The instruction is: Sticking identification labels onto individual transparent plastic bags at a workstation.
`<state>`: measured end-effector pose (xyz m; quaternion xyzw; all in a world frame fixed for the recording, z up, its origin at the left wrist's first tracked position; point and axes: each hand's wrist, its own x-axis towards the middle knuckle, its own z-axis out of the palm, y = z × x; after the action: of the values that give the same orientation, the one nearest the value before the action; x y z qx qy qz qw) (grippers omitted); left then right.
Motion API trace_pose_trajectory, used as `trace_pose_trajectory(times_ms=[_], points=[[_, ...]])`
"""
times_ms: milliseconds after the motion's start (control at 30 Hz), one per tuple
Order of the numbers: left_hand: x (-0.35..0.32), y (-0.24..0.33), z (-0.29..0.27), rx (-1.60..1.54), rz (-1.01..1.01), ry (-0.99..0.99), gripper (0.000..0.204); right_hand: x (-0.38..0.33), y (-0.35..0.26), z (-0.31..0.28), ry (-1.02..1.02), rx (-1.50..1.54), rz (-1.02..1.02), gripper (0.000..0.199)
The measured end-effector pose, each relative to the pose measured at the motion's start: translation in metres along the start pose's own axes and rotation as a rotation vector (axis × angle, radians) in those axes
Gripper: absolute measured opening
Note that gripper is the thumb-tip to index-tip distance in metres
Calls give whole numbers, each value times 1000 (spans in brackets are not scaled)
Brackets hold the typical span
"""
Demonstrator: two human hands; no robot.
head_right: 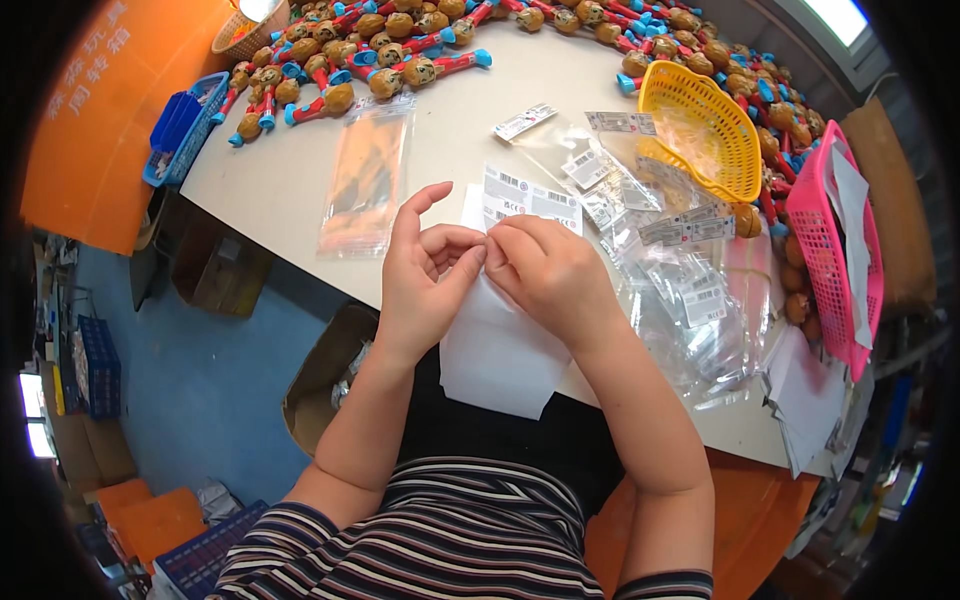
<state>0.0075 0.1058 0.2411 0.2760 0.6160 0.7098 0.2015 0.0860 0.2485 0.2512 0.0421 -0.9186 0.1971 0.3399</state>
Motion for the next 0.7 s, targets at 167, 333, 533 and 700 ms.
trace_pose_trajectory(times_ms=[167,333,533,700], points=[[-2,-1,-4,-93,-84,68,59,-2,0,0,52,282,261,12],[-5,3,-6,-121,-104,80,59,-2,-5,0,-12,290,265,16],[-9,7,-7,-15,-57,65,59,-1,-10,1,4,149,145,14],[-13,14,-10,128,4,48,56,8,-15,-6,-42,54,11,12]])
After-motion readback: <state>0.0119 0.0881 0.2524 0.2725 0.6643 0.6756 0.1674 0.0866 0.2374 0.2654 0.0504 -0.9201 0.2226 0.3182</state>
